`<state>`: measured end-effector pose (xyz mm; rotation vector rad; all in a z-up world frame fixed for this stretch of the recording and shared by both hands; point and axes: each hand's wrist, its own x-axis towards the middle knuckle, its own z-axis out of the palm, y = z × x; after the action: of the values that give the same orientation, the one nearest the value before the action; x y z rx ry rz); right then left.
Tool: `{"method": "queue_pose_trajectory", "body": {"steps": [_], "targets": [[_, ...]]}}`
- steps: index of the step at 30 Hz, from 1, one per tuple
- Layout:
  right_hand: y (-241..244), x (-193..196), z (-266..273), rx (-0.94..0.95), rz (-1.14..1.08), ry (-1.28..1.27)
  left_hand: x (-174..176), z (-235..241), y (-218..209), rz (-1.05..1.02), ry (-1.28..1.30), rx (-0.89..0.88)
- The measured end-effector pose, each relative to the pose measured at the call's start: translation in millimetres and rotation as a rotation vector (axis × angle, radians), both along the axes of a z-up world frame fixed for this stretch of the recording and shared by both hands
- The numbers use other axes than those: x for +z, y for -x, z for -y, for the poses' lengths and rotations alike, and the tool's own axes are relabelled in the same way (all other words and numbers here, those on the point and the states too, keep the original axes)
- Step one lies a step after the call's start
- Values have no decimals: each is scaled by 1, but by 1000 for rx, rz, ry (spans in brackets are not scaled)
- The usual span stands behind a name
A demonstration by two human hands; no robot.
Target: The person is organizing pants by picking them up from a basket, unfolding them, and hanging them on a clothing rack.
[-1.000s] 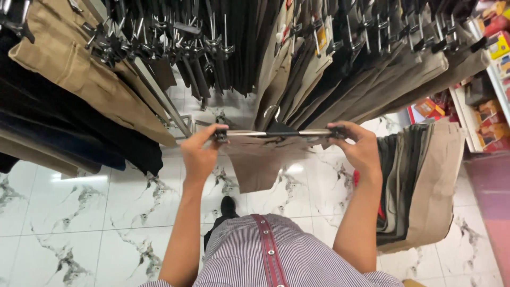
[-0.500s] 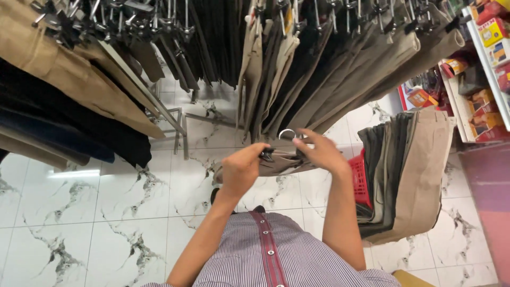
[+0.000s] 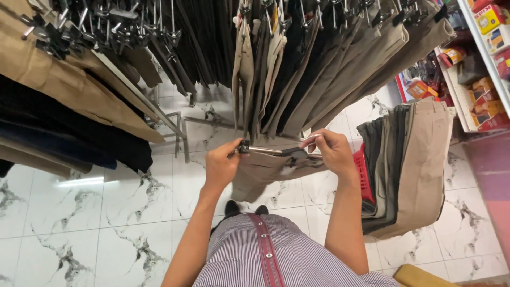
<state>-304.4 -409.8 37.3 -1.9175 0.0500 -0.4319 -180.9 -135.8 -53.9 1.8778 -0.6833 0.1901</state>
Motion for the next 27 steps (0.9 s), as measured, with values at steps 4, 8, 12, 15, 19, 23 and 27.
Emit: {"method": "queue_pose_trajectory", "body": {"steps": [4,8,12,15,19,23,27], "targets": [[-5,18,-25,34,45,62,20,-2,-17,-153,111,-108],[-11,29,-43,-60,91,84,27,-10,-31,-232,82,-184],[-19,30,-54,-140,114,119,3,-21,-43,-316,17,-222],[-20,26,-62,-164,101,151,21,-39,-37,-363,-77,-248],[-25,14,-57,-314,77,169,3,-82,-12,-410,-257,-251],[-33,31,-50,-617,30,156,-72,-147,34,-334,-512,-422],[-34,37,-35,-812,-23,98,-143,-221,104,-378,-529,-578]]}}
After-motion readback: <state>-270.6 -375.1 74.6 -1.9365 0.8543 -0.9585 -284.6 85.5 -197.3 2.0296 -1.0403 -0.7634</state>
